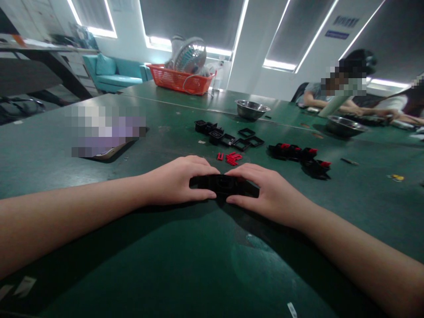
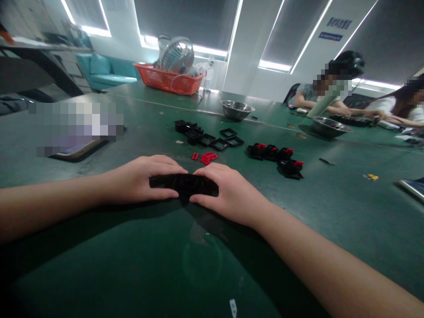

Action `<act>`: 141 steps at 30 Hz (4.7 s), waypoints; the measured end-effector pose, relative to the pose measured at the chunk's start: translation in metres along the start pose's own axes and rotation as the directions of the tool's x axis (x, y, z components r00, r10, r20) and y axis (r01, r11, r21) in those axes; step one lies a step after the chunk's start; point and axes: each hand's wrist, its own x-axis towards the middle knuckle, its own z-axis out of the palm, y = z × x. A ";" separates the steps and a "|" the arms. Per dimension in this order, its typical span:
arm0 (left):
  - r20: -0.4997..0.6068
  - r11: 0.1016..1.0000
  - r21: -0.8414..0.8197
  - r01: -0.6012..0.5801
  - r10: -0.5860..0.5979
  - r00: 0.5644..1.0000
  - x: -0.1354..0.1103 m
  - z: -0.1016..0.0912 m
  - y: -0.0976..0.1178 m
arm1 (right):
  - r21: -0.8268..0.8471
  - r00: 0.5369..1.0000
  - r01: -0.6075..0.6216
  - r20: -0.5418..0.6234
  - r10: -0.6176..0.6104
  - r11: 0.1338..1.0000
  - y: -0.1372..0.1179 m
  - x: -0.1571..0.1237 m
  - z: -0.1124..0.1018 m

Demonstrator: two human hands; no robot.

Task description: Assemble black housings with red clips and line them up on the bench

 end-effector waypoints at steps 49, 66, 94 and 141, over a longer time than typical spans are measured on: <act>0.010 1.000 0.004 0.006 -0.006 1.000 -0.001 0.000 0.001 | 0.001 1.000 -0.007 0.011 0.007 1.000 -0.001 0.000 -0.001; 0.014 1.000 0.009 0.003 -0.003 1.000 0.000 -0.001 0.001 | -0.008 1.000 -0.002 0.009 0.002 1.000 0.000 0.001 0.000; 0.020 1.000 0.002 0.004 -0.004 1.000 0.000 0.000 0.001 | -0.008 1.000 0.012 0.006 -0.011 1.000 0.000 -0.001 0.001; 0.039 1.000 0.020 0.023 -0.024 0.999 0.000 -0.001 0.002 | -0.020 1.000 0.007 0.010 -0.007 1.000 -0.001 0.001 0.000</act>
